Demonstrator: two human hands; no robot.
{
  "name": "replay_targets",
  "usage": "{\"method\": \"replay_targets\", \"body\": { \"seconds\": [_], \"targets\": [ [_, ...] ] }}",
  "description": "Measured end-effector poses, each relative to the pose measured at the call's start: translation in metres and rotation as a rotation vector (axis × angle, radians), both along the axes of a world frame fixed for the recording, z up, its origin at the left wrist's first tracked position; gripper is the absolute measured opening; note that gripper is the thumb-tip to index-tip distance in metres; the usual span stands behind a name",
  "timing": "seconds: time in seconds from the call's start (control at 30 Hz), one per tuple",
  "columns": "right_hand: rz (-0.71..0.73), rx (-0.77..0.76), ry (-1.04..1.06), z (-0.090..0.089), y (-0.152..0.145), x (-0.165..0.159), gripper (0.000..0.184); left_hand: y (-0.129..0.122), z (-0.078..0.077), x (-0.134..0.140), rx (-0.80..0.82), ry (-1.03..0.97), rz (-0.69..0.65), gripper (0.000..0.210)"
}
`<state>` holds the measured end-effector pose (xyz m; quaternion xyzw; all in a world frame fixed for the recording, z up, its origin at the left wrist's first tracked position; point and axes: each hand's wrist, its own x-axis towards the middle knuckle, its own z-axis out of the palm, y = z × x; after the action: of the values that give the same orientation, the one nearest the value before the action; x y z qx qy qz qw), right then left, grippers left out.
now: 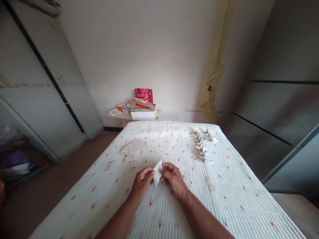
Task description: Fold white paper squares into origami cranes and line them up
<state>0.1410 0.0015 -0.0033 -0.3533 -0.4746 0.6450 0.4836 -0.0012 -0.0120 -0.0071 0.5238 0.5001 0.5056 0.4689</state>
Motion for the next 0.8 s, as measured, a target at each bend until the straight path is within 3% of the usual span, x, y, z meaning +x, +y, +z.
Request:
{"method": "replay_targets", "body": {
  "seconds": [0.2,0.4,0.57,0.8],
  "targets": [
    [-0.08,0.02,0.014,-0.005,0.001,-0.002,0.039,-0.004,0.007,-0.001,0.023,-0.017,-0.04,0.032],
    [-0.076,0.097,-0.024,-0.005,-0.001,-0.003,0.043,-0.005,0.007,-0.003,-0.007,-0.079,-0.145,0.016],
    [-0.067,0.18,-0.118,-0.008,-0.003,-0.006,0.025,0.0,-0.003,-0.002,0.002,0.005,-0.062,0.012],
    [-0.01,0.283,-0.199,-0.016,-0.003,-0.003,0.015,-0.001,0.0,-0.003,0.013,0.065,-0.033,0.019]
  ]
}}
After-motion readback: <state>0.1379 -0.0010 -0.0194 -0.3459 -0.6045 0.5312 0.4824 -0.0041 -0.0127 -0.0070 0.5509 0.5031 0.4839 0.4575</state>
